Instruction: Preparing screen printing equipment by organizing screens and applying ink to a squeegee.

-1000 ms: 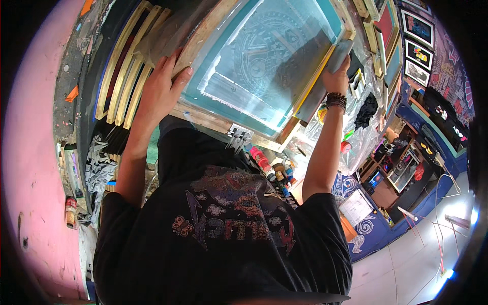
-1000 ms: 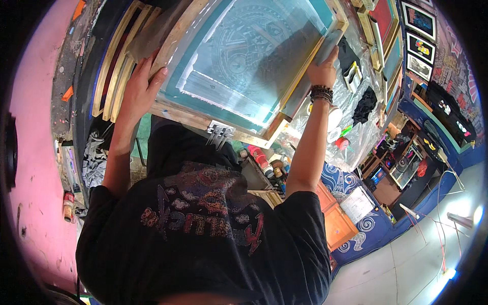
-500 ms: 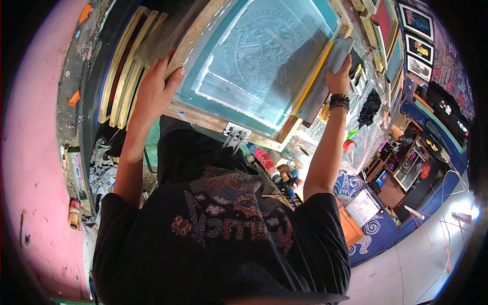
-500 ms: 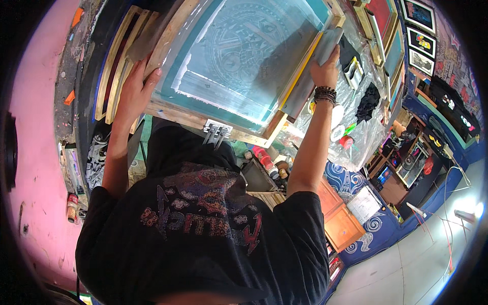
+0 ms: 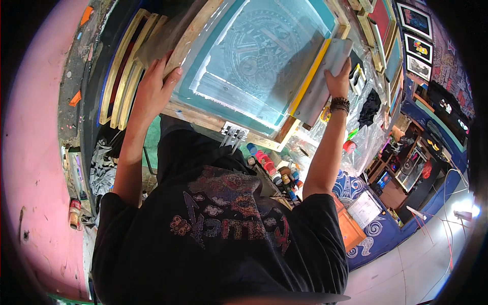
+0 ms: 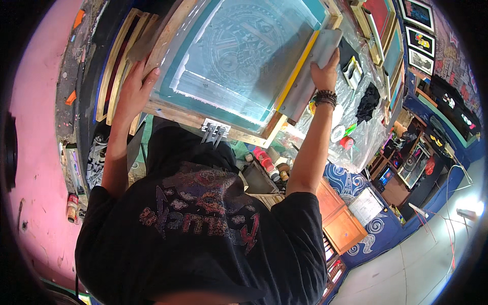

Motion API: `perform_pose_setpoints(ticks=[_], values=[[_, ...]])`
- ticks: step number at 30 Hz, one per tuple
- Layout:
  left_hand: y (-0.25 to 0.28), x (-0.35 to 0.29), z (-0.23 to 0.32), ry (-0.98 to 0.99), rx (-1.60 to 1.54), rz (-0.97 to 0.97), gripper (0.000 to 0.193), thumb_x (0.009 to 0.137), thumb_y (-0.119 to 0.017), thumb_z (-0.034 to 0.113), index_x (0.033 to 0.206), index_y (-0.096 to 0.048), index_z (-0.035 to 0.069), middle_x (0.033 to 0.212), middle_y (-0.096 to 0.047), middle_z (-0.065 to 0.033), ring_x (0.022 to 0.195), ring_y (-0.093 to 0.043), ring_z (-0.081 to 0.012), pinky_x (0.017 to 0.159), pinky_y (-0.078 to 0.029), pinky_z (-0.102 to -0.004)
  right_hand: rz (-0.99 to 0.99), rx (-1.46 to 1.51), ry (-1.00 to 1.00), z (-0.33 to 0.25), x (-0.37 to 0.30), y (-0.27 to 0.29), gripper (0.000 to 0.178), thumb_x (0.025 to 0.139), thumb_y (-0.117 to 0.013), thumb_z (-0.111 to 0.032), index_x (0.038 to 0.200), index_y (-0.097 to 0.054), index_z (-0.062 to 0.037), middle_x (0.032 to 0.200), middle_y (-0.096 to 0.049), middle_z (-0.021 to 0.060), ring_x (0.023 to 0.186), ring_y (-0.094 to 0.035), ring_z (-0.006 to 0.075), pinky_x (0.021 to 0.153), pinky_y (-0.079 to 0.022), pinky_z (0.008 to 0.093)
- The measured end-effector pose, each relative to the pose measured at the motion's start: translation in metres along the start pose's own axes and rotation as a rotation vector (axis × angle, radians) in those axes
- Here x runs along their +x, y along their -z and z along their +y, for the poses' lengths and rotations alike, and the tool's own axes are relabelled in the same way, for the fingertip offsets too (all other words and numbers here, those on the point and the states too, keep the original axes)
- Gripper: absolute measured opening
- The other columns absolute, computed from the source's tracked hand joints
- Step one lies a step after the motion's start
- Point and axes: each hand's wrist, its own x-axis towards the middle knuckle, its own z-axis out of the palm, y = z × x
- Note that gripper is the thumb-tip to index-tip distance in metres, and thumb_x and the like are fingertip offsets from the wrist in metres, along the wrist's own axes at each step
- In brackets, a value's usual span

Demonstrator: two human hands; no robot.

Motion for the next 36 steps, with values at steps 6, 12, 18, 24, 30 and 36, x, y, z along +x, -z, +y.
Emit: perform_pose_setpoints(ticks=[6, 12, 18, 24, 30, 36], values=[[-0.006, 0.003, -0.006, 0.018, 0.01, -0.008, 0.056, 0.101, -0.055, 0.041, 0.143, -0.048, 0.003, 0.126, -0.057, -0.0264, 0.118, -0.057, -0.0448, 0.097, -0.046, -0.0455, 0.021, 0.77, -0.301, 0.038, -0.044, 0.02, 0.087, 0.084, -0.073, 0.001, 0.155, -0.022, -0.0008, 0.144, -0.046, 0.0193, 0.126, -0.051, 0.0283, 0.107, -0.043, 0.0379], [-0.002, 0.003, -0.005, 0.055, 0.025, -0.044, 0.056, 0.102, -0.054, 0.04, 0.142, -0.048, 0.001, 0.132, -0.057, -0.0242, 0.123, -0.056, -0.0389, 0.103, -0.044, -0.0419, 0.162, 1.131, -0.362, 0.009, -0.092, 0.071, 0.072, 0.092, -0.064, 0.002, 0.154, -0.027, -0.0005, 0.136, -0.055, 0.0134, 0.118, -0.057, 0.023, 0.101, -0.047, 0.0347], [0.021, 0.032, -0.002, 0.133, -0.036, -0.179, 0.062, 0.102, -0.05, 0.051, 0.136, -0.055, -0.001, 0.129, -0.062, -0.0232, 0.122, -0.059, -0.0349, 0.103, -0.043, -0.0384, 0.434, 1.309, -0.304, 0.016, -0.139, 0.099, 0.047, 0.094, -0.065, -0.009, 0.135, -0.048, 0.0026, 0.124, -0.062, 0.0128, 0.108, -0.063, 0.0242, 0.096, -0.052, 0.0396], [0.062, 0.082, 0.022, -0.028, 0.044, -0.024, 0.057, 0.102, -0.053, 0.048, 0.136, -0.057, 0.002, 0.117, -0.067, -0.0188, 0.11, -0.064, -0.0272, 0.096, -0.047, -0.036, 0.633, 1.39, -0.167, 0.003, -0.18, 0.133, 0.048, 0.092, -0.066, -0.008, 0.136, -0.049, 0.0028, 0.127, -0.061, 0.0165, 0.116, -0.061, 0.0291, 0.102, -0.05, 0.046], [0.065, 0.106, 0.076, -0.204, 0.024, 0.02, 0.049, 0.103, -0.059, 0.038, 0.14, -0.057, 0.007, 0.097, -0.059, 0.0012, 0.084, -0.049, -0.0081, 0.076, -0.044, -0.0235, 0.833, 1.32, -0.134, -0.004, -0.231, 0.176, 0.048, 0.09, -0.069, -0.008, 0.134, -0.052, -0.0002, 0.128, -0.061, 0.0154, 0.117, -0.06, 0.0278, 0.104, -0.049, 0.0452], [0.013, 0.087, 0.087, -0.224, -0.031, -0.019, 0.04, 0.099, -0.065, 0.03, 0.131, -0.064, 0.006, 0.1, -0.064, -0.0069, 0.083, -0.055, -0.0129, 0.076, -0.048, -0.0278, 0.968, 1.239, -0.148, 0.009, -0.264, 0.19, 0.046, 0.09, -0.068, -0.005, 0.133, -0.053, 0.003, 0.124, -0.063, 0.0155, 0.114, -0.061, 0.0256, 0.101, -0.05, 0.0408]])
